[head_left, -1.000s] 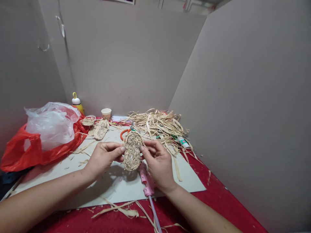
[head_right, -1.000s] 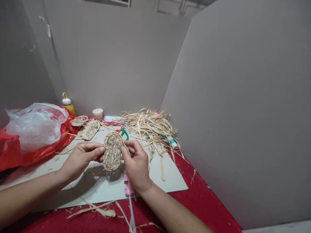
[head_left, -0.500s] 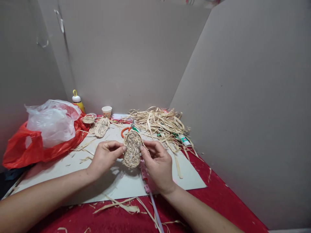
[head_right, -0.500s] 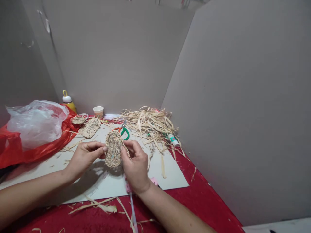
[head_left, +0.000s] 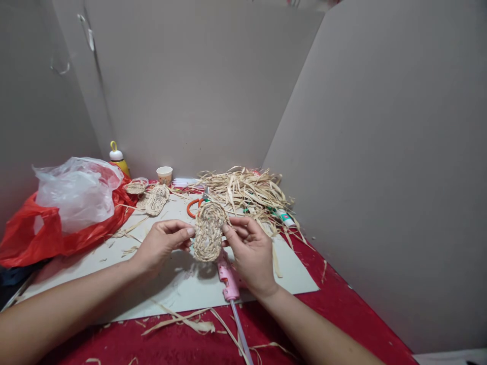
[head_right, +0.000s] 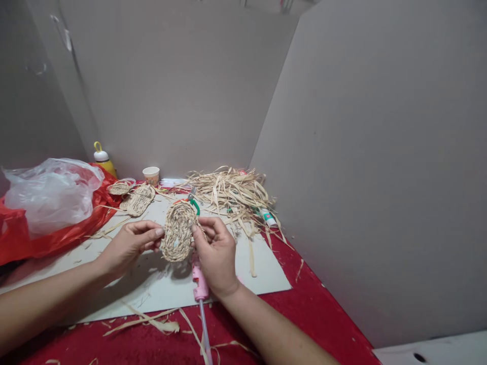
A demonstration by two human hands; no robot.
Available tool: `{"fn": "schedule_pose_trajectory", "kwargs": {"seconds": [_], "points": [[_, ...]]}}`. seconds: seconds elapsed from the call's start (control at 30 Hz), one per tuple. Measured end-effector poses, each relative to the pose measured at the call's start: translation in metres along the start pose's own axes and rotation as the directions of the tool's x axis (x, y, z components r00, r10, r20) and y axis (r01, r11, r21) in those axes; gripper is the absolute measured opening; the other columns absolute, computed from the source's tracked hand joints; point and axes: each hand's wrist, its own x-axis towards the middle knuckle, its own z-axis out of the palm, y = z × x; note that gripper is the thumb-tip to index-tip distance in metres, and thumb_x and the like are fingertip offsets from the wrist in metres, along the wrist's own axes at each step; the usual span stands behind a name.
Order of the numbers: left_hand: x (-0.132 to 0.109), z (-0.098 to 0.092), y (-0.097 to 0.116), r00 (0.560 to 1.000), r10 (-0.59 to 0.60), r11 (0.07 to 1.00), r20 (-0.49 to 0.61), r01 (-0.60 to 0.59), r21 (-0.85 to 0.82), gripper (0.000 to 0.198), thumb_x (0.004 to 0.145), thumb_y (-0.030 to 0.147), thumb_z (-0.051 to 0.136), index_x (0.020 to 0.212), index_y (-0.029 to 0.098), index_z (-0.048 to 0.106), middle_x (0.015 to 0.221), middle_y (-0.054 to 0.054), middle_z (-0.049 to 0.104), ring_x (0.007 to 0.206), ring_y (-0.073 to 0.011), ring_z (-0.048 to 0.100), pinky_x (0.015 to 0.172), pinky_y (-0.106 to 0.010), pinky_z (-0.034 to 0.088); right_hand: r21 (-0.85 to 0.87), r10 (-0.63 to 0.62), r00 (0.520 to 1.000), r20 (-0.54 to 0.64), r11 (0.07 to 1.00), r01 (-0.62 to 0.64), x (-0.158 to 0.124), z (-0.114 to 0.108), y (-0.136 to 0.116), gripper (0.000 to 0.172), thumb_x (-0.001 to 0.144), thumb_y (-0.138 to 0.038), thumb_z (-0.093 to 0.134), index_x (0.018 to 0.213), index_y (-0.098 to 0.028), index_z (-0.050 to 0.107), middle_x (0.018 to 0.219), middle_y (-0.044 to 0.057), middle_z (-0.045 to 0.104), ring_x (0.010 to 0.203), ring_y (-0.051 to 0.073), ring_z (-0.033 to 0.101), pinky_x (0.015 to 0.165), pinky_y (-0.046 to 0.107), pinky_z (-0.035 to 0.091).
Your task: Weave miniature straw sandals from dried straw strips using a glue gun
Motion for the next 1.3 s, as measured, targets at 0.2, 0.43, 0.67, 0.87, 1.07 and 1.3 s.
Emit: {"fn": "schedule_pose_trajectory", "kwargs": {"seconds": [0.2,0.43,0.67,0.87,1.07,1.3], "points": [[0.004,0.000,-0.006,0.996,-0.056,0.996,0.076,0.061,-0.065,0.021,0.064,0.030,0.083,0.070,0.016,0.069,0.067,0.003,0.061,0.061,-0.0082,0.053,0.061,-0.021,0.045,0.046,0.037,0.999,0.008,0.998,-0.038,-0.003,0.002,-0.004,0.020,0.078,-0.033,0.072,0.087,-0.020,0.060,0.065,-0.004,0.066,0.052,0.011,0.060,0.051,0.022,0.051],[0.005,-0.001,-0.005,0.983,-0.104,0.982,0.151,0.125,-0.140,0.022,0.064,0.025,0.084,0.068,0.016,0.065,0.067,0.004,0.059,0.062,-0.0071,0.052,0.062,-0.018,0.043,0.070,0.066,0.998,0.006,0.995,-0.066,-0.006,0.003,-0.003,0.023,0.075,-0.036,0.074,0.086,-0.020,0.061,0.065,-0.003,0.067,0.050,0.011,0.060,0.048,0.021,0.048],[0.003,0.000,-0.007,0.965,-0.149,0.964,0.215,0.190,-0.185,0.024,0.067,0.028,0.082,0.072,0.017,0.061,0.070,0.002,0.064,0.063,-0.0097,0.058,0.065,-0.022,0.047,0.108,0.100,0.995,0.014,0.989,-0.101,-0.007,0.004,-0.007,0.025,0.073,-0.037,0.076,0.084,-0.021,0.061,0.062,-0.004,0.066,0.049,0.011,0.060,0.047,0.021,0.050],[0.000,0.000,-0.007,0.920,-0.178,0.946,0.350,0.258,-0.197,0.027,0.079,0.031,0.073,0.102,0.019,0.065,0.089,-0.005,0.070,0.077,-0.0152,0.066,0.074,-0.029,0.050,0.141,0.109,0.994,0.012,0.984,-0.110,-0.007,0.005,-0.009,0.024,0.073,-0.034,0.076,0.084,-0.020,0.061,0.063,-0.004,0.067,0.049,0.009,0.059,0.047,0.020,0.052],[-0.001,0.000,-0.008,0.890,-0.189,0.932,0.416,0.296,-0.209,0.040,0.083,0.031,0.070,0.121,0.023,0.063,0.101,-0.007,0.072,0.075,-0.0121,0.065,0.067,-0.023,0.049,0.136,0.075,0.997,0.018,0.988,-0.077,-0.007,0.004,-0.012,0.019,0.075,-0.033,0.074,0.086,-0.020,0.066,0.069,0.000,0.073,0.057,0.013,0.066,0.054,0.023,0.054],[-0.001,0.000,-0.007,0.911,-0.115,0.957,0.397,0.209,-0.202,0.037,0.080,0.028,0.074,0.115,0.020,0.068,0.105,-0.008,0.073,0.083,-0.0149,0.066,0.076,-0.026,0.050,-0.007,-0.022,0.999,0.027,1.000,0.022,-0.011,0.000,-0.016,0.024,0.082,-0.031,0.066,0.103,-0.020,0.075,0.099,0.007,0.077,0.094,0.023,0.069,0.085,0.038,0.055]]}}
